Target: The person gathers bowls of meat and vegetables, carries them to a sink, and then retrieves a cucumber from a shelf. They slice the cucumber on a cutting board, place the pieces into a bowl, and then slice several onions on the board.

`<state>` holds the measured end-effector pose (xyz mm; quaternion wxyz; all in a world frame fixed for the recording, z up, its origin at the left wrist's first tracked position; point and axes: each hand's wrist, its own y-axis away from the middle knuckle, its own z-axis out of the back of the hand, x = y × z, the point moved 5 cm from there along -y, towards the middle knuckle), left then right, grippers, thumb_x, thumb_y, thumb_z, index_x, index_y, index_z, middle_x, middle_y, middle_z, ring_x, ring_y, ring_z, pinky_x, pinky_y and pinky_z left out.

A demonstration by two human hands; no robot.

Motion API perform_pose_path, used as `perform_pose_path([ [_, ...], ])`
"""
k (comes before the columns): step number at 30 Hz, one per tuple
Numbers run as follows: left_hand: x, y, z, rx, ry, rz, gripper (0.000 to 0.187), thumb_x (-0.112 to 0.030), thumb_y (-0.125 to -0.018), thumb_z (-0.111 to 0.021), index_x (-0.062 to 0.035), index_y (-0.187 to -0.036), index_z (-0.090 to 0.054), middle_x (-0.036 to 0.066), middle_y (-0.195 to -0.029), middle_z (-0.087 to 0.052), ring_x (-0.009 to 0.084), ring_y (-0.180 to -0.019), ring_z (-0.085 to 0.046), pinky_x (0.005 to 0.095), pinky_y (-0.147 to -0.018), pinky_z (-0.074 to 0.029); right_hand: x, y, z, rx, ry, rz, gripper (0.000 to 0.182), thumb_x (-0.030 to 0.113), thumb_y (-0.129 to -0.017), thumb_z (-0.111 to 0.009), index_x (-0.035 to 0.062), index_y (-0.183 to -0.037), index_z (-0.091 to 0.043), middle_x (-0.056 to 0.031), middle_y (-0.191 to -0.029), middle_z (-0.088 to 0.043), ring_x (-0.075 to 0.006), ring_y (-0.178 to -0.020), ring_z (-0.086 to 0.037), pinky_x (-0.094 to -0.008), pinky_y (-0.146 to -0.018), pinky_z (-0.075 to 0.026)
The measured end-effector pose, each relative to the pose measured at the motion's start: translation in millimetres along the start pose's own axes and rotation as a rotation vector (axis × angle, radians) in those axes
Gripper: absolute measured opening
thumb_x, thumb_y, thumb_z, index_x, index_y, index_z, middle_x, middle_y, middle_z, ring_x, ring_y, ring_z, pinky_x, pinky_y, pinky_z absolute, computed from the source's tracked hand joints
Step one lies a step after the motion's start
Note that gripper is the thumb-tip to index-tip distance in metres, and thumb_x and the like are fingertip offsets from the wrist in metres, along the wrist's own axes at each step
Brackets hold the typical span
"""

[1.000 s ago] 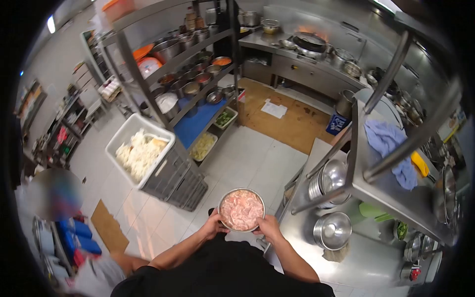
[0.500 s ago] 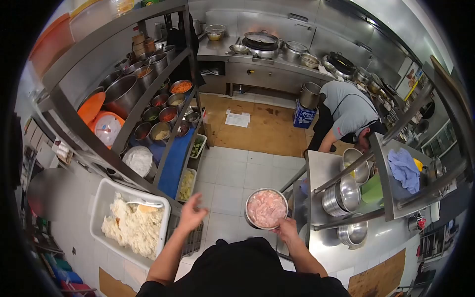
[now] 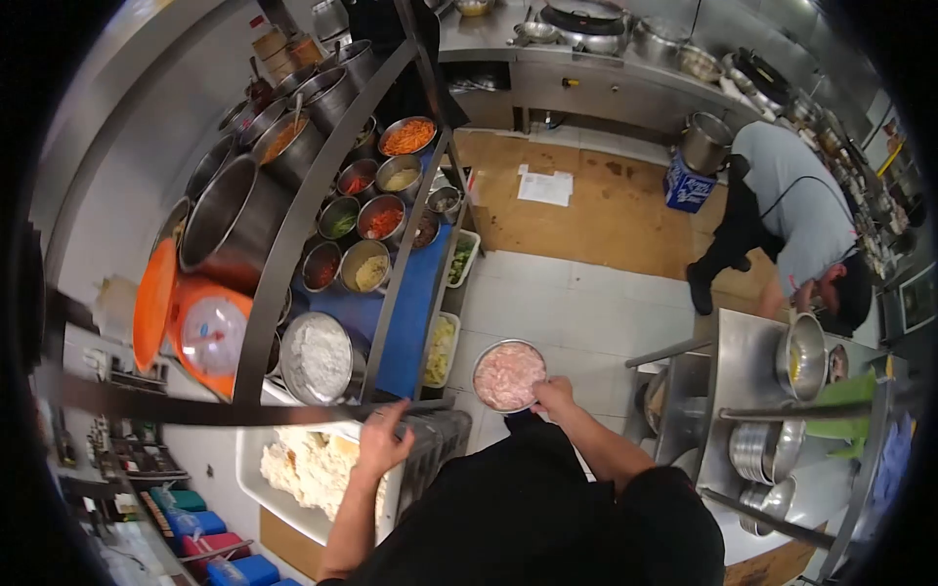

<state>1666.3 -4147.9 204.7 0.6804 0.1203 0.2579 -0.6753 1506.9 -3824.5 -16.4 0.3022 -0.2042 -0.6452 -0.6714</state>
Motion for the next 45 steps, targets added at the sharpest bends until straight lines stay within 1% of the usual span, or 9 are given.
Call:
perform_pose_path([
  [11, 44.7, -10.4, -49.9, 0.133, -0.165, 0.459, 0.05, -0.034, -0.078, -0.075, -0.0126, -0.123, -0.07, 0.016, -0.092, -0.076, 0.0375, -0.079, -0.073, 0.0471, -0.072, -0.059, 129.7, -150.0, -273.8, 0.294, 0.005, -0.053, 0.023, 0.01, -0.082, -0.069, -0.0084, -0.096, -0.071, -0.017, -0.091, -0.07, -0.0274, -0.071, -0.07, -0.0374, -0.051, -0.059],
  [20, 51.8, -12.8, -53.9, 0.22, -0.244, 0.513, 0.057, -0.034, -0.072, -0.072, -0.0096, -0.123, -0.071, 0.013, -0.084, -0.073, 0.0338, -0.072, -0.071, 0.0464, -0.067, -0.059, 155.4, -264.3, -378.5, 0.001, 0.117, 0.008, 0.028, 0.018, -0.08, -0.071, -0.0065, -0.092, -0.074, -0.028, -0.092, -0.074, -0.0419, -0.085, -0.074, -0.0437, -0.069, -0.06],
  [26, 53.5, -16.5, -52.9, 0.212, -0.214, 0.573, 0.055, -0.037, -0.072, -0.073, -0.0131, -0.122, -0.07, 0.011, -0.087, -0.075, 0.0377, -0.072, -0.071, 0.0485, -0.068, -0.058, 202.5, -310.2, -356.3, 0.076, 0.231, 0.109, 0.031, 0.025, -0.076, -0.073, -0.0007, -0.092, -0.076, -0.0272, -0.09, -0.074, -0.0407, -0.092, -0.074, -0.0461, -0.08, -0.058],
  [28, 48.3, -22.7, -48.2, 0.208, -0.221, 0.516, 0.055, -0.033, -0.072, -0.073, -0.0072, -0.121, -0.072, 0.013, -0.082, -0.072, 0.035, -0.069, -0.07, 0.0462, -0.064, -0.058, 213.0, -321.5, -348.9, 0.082, 0.473, 0.403, 0.037, 0.037, -0.091, -0.067, 0.0017, -0.088, -0.077, -0.017, -0.08, -0.076, -0.0273, -0.07, -0.077, -0.0402, -0.074, -0.06],
  [31, 50.2, -19.0, -51.2, 0.194, -0.194, 0.498, 0.054, -0.034, -0.072, -0.074, -0.0073, -0.119, -0.072, 0.013, -0.081, -0.072, 0.0354, -0.069, -0.07, 0.046, -0.064, -0.058, 211.2, -327.2, -312.5, 0.009, 0.499, 0.39, 0.026, 0.025, -0.076, -0.073, 0.0067, -0.094, -0.076, -0.0217, -0.096, -0.076, -0.0379, -0.094, -0.074, -0.0452, -0.084, -0.057],
  [34, 52.2, -14.9, -52.7, 0.167, -0.181, 0.474, 0.053, -0.035, -0.072, -0.074, -0.0079, -0.118, -0.073, 0.014, -0.082, -0.073, 0.0352, -0.07, -0.071, 0.0454, -0.065, -0.058, 174.8, -328.3, -268.0, -0.006, 0.517, 0.408, 0.027, 0.023, -0.087, -0.059, 0.0029, -0.09, -0.076, -0.02, -0.083, -0.075, -0.0333, -0.08, -0.076, -0.0422, -0.077, -0.059],
  [41, 53.1, -6.4, -56.8, 0.181, -0.19, 0.483, 0.055, -0.036, -0.075, -0.074, -0.0129, -0.125, -0.068, 0.015, -0.083, -0.074, 0.036, -0.073, -0.073, 0.0491, -0.07, -0.059, -4.6, -268.6, -44.1, -0.198, 1.004, 0.333, 0.029, 0.018, -0.082, -0.054, -0.0002, -0.072, -0.074, -0.0233, -0.068, -0.071, -0.0335, -0.067, -0.074, -0.043, -0.076, -0.061],
  [44, 50.2, -3.7, -58.6, 0.184, -0.16, 0.467, 0.055, -0.034, -0.075, -0.075, -0.0133, -0.126, -0.067, 0.014, -0.085, -0.075, 0.0373, -0.075, -0.074, 0.0489, -0.071, -0.059, 4.4, -166.5, 34.2, -0.178, 0.814, -0.055, 0.028, 0.017, -0.083, -0.055, -0.0016, -0.071, -0.073, -0.0238, -0.072, -0.072, -0.0327, -0.064, -0.074, -0.0436, -0.071, -0.061],
  [45, 46.3, -3.8, -54.7, 0.163, -0.172, 0.47, 0.056, -0.034, -0.075, -0.075, -0.0131, -0.127, -0.067, 0.014, -0.087, -0.076, 0.0375, -0.075, -0.074, 0.0486, -0.071, -0.059, -7.7, -147.1, 57.2, -0.182, 0.735, -0.126, 0.027, 0.021, -0.086, -0.059, -0.0024, -0.093, -0.07, -0.026, -0.094, -0.071, -0.0375, -0.083, -0.073, -0.0464, -0.08, -0.059],
])
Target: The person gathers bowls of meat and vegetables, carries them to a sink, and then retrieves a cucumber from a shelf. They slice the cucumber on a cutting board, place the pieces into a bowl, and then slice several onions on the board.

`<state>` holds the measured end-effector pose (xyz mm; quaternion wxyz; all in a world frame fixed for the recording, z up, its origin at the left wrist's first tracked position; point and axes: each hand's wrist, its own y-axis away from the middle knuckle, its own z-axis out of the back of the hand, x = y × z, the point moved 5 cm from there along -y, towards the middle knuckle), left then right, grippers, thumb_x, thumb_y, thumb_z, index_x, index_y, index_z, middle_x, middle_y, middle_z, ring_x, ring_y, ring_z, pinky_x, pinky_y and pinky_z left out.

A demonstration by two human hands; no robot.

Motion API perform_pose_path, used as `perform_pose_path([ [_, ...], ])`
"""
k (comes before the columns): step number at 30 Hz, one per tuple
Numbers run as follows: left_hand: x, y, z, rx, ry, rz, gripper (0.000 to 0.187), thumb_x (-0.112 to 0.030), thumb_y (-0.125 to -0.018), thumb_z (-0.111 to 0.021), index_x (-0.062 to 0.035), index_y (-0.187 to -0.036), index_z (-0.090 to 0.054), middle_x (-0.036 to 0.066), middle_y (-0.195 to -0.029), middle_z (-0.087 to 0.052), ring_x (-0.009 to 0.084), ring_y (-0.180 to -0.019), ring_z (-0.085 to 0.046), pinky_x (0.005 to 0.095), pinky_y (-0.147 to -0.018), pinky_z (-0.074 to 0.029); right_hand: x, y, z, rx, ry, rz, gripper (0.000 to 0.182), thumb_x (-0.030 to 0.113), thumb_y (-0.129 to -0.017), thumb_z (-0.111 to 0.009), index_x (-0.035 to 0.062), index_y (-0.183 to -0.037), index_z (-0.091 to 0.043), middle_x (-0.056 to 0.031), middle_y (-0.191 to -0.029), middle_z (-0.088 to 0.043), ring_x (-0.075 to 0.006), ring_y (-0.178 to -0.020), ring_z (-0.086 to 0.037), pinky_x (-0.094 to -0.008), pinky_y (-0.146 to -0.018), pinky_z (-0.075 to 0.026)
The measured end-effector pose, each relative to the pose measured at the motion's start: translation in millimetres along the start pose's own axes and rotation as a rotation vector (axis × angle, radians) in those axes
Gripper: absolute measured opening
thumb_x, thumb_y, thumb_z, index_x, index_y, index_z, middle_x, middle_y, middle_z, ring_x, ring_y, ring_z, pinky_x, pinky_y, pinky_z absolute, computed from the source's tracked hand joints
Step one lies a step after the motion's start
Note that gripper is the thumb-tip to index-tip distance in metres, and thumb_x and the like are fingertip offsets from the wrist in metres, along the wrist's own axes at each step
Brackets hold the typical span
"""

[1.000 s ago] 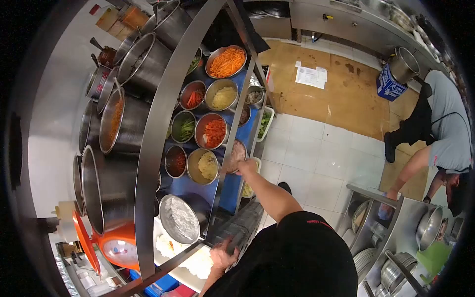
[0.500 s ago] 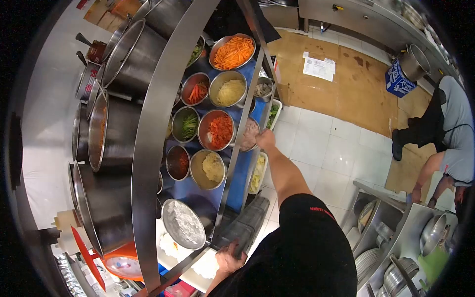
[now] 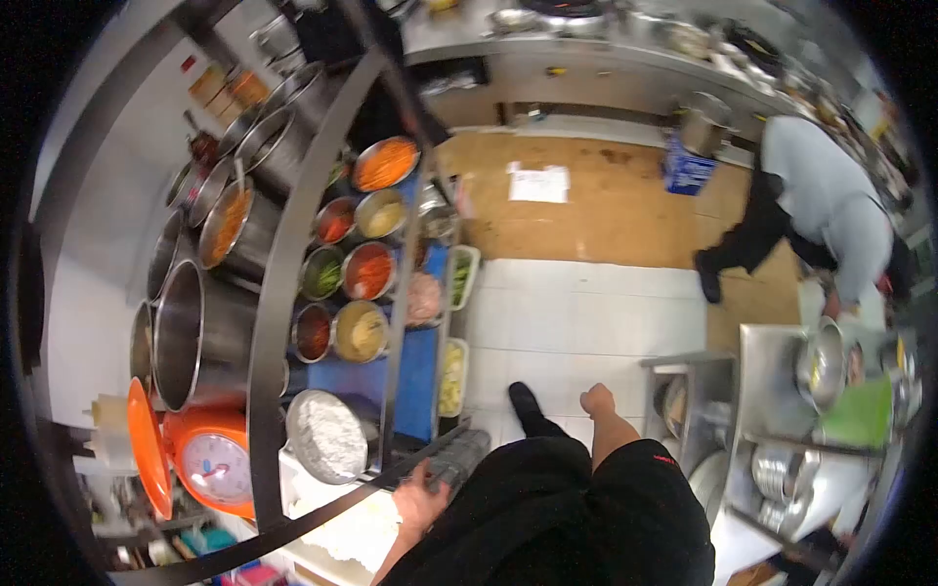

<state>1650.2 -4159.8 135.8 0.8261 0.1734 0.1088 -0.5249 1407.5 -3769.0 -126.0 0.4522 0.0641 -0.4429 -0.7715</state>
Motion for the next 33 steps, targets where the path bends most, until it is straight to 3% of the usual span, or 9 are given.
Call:
perform_pose_path([
  [4, 2.1, 4.8, -9.2, 0.043, -0.081, -0.043, 0.065, -0.038, -0.075, -0.075, -0.0122, -0.134, -0.064, 0.01, -0.099, -0.078, 0.0349, -0.084, -0.075, 0.0483, -0.078, -0.058, -108.9, 28.3, 23.3, -0.266, -0.272, 0.07, 0.047, 0.027, -0.086, -0.062, -0.0016, -0.122, -0.066, -0.0287, -0.126, -0.067, -0.0424, -0.123, -0.063, -0.0499, -0.105, -0.049],
  [5, 0.2, 7.1, -9.6, 0.06, -0.107, -0.04, 0.065, -0.039, -0.075, -0.076, -0.0127, -0.134, -0.064, 0.01, -0.098, -0.078, 0.0349, -0.084, -0.075, 0.0486, -0.079, -0.058, -127.1, 31.2, 29.2, -0.371, -0.206, 0.055, 0.044, 0.018, -0.084, -0.06, 0.0016, -0.125, -0.063, -0.0193, -0.091, -0.074, -0.0303, -0.067, -0.074, -0.0436, -0.062, -0.06],
  [7, -6.2, 11.3, -8.5, 0.059, -0.181, -0.104, 0.062, -0.038, -0.075, -0.076, -0.0113, -0.13, -0.064, 0.012, -0.093, -0.078, 0.0359, -0.082, -0.075, 0.0492, -0.077, -0.058, -156.3, 72.6, 43.1, -0.465, -0.316, 0.012, 0.046, 0.022, -0.085, -0.063, 0.0044, -0.127, -0.064, -0.0184, -0.09, -0.075, -0.0282, -0.067, -0.074, -0.0416, -0.066, -0.061],
  [11, -11.1, 15.8, -11.5, 0.058, -0.221, -0.156, 0.062, -0.037, -0.076, -0.074, -0.011, -0.131, -0.064, 0.016, -0.091, -0.077, 0.0386, -0.085, -0.074, 0.0508, -0.079, -0.058, -212.0, 205.5, 59.5, -0.462, -0.342, -0.026, 0.045, 0.029, -0.088, -0.063, 0.0091, -0.128, -0.066, -0.0216, -0.125, -0.07, -0.0374, -0.123, -0.064, -0.0452, -0.105, -0.05],
  [13, -16.5, 20.7, -8.5, 0.066, -0.242, -0.161, 0.062, -0.037, -0.077, -0.074, -0.011, -0.132, -0.064, 0.018, -0.092, -0.077, 0.039, -0.087, -0.074, 0.0506, -0.08, -0.058, -278.0, 227.7, 35.2, -0.474, -0.242, -0.013, 0.042, 0.03, -0.088, -0.062, 0.0085, -0.123, -0.069, -0.0217, -0.125, -0.07, -0.0374, -0.121, -0.065, -0.0459, -0.103, -0.051],
  [19, -16.3, 27.7, -8.6, 0.043, -0.269, -0.176, 0.062, -0.038, -0.078, -0.073, -0.0106, -0.132, -0.065, 0.022, -0.097, -0.076, 0.0407, -0.093, -0.073, 0.0508, -0.085, -0.056, -477.7, 367.2, -44.0, -0.292, -0.317, -0.456, 0.043, 0.029, -0.087, -0.064, -0.0059, -0.111, -0.072, -0.0268, -0.118, -0.072, -0.0385, -0.108, -0.071, -0.0452, -0.095, -0.057],
  [23, -24.7, 43.0, -10.1, 0.049, -0.201, -0.17, 0.071, -0.028, -0.078, -0.073, -0.008, -0.143, -0.054, 0.025, -0.112, -0.072, 0.042, -0.105, -0.069, 0.0517, -0.088, -0.054, -562.0, 459.4, -79.4, -0.352, -0.616, -0.66, 0.029, 0.018, -0.088, -0.055, -0.004, -0.082, -0.073, -0.018, -0.074, -0.072, -0.0269, -0.062, -0.073, -0.0401, -0.058, -0.061],
  [26, -81.3, 88.8, -23.2, 0.015, -0.208, -0.375, 0.083, -0.02, -0.078, -0.074, -0.003, -0.152, -0.04, 0.028, -0.144, -0.05, 0.0449, -0.122, -0.058, 0.0519, -0.099, -0.049, -617.4, 503.4, -96.7, -0.373, -0.742, -0.683, 0.029, 0.015, -0.088, -0.054, -0.0052, -0.095, -0.073, -0.017, -0.075, -0.073, -0.0255, -0.062, -0.073, -0.0376, -0.056, -0.062],
  [33, -298.3, 343.5, -144.3, 0.477, 0.282, -1.151, 0.078, -0.014, -0.079, -0.073, 0.0023, -0.149, -0.044, 0.028, -0.138, -0.057, 0.0443, -0.128, -0.054, 0.0479, -0.109, -0.045, -753.2, 573.0, -137.9, -0.507, -0.948, -0.655, 0.044, 0.014, -0.087, -0.058, -0.0029, -0.128, -0.064, -0.0174, -0.09, -0.075, -0.0221, -0.072, -0.075, -0.037, -0.059, -0.065],
])
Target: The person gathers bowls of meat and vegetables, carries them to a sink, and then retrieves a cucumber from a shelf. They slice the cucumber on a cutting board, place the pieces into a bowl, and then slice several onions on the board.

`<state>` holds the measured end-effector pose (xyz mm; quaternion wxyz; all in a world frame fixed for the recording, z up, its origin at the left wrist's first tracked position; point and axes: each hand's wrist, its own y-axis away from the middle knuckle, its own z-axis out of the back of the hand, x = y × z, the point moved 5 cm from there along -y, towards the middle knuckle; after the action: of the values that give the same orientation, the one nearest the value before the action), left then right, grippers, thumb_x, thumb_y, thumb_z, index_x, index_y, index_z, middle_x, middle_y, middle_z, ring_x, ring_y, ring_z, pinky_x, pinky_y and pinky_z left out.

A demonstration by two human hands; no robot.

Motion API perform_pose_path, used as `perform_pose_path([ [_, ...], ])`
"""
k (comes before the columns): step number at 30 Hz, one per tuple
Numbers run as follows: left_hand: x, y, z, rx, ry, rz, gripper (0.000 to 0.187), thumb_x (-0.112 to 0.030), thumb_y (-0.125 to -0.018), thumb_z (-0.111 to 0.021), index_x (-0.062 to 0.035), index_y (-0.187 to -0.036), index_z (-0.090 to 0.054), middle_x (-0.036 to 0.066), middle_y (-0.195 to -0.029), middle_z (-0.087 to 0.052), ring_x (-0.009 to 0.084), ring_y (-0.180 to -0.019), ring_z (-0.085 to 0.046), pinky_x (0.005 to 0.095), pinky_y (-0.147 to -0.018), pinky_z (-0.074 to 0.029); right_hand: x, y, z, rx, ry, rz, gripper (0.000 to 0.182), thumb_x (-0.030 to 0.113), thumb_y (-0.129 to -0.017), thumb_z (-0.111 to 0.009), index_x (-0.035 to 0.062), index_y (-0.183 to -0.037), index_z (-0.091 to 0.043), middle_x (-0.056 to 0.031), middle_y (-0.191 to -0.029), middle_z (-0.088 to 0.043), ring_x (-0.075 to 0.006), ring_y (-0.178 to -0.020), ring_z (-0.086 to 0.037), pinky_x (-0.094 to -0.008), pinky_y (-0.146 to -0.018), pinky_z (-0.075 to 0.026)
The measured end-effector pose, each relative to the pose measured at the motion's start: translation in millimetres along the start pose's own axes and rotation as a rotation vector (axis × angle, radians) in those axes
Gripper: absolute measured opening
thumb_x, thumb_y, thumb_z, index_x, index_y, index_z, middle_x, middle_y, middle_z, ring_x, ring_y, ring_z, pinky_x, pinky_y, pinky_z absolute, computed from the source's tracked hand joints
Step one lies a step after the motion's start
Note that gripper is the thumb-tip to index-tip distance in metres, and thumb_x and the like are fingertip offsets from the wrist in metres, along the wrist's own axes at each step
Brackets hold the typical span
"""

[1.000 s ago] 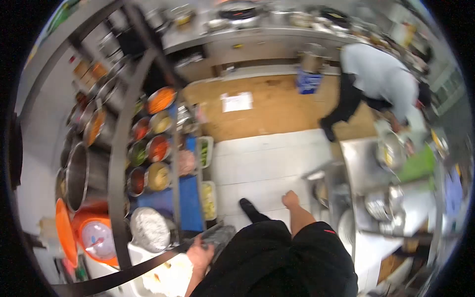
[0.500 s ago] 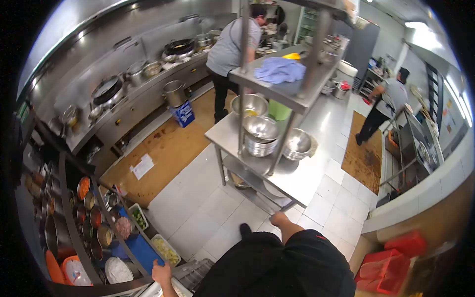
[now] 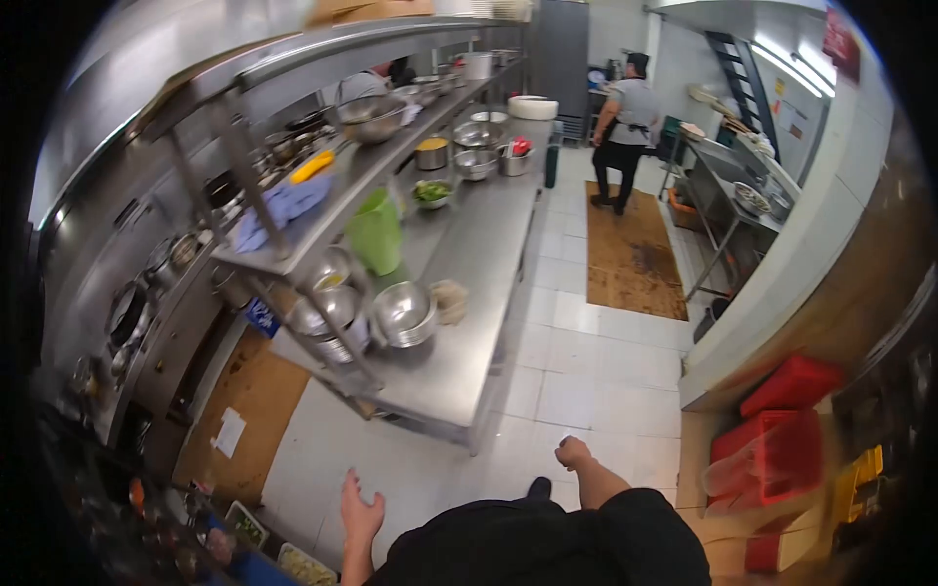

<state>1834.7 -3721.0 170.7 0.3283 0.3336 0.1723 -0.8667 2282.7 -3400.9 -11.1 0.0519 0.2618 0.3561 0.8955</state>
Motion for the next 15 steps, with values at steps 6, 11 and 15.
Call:
perform_pose_path([
  [6, -221.8, -32.2, -159.8, 0.291, 0.06, -0.387, 0.077, -0.019, -0.08, -0.071, -0.0002, -0.15, -0.043, 0.028, -0.135, -0.058, 0.0451, -0.125, -0.056, 0.0497, -0.105, -0.047, -145.0, -18.3, 102.9, -0.152, -0.309, -0.125, 0.041, 0.014, -0.092, -0.056, -0.0042, -0.129, -0.061, -0.0192, -0.097, -0.072, -0.0285, -0.074, -0.076, -0.0418, -0.059, -0.065],
  [11, -308.2, -43.8, -242.6, 0.481, 0.007, -0.452, 0.075, -0.021, -0.081, -0.07, -0.0039, -0.15, -0.044, 0.028, -0.134, -0.059, 0.0471, -0.118, -0.06, 0.052, -0.1, -0.05, -288.2, -30.2, 140.7, -0.237, -0.807, -0.442, 0.026, 0.008, -0.093, -0.05, -0.0045, -0.113, -0.06, -0.0226, -0.091, -0.067, -0.0385, -0.067, -0.073, -0.0475, -0.049, -0.061],
  [15, -337.3, -75.7, -299.7, 0.53, -0.076, -0.468, 0.074, -0.021, -0.081, -0.069, -0.0044, -0.149, -0.045, 0.028, -0.132, -0.059, 0.0478, -0.115, -0.061, 0.0526, -0.098, -0.051, -332.1, -35.4, 155.2, -0.271, -0.897, -0.57, 0.022, 0.005, -0.091, -0.049, -0.0031, -0.109, -0.06, -0.0225, -0.089, -0.065, -0.038, -0.065, -0.071, -0.0483, -0.049, -0.061],
])
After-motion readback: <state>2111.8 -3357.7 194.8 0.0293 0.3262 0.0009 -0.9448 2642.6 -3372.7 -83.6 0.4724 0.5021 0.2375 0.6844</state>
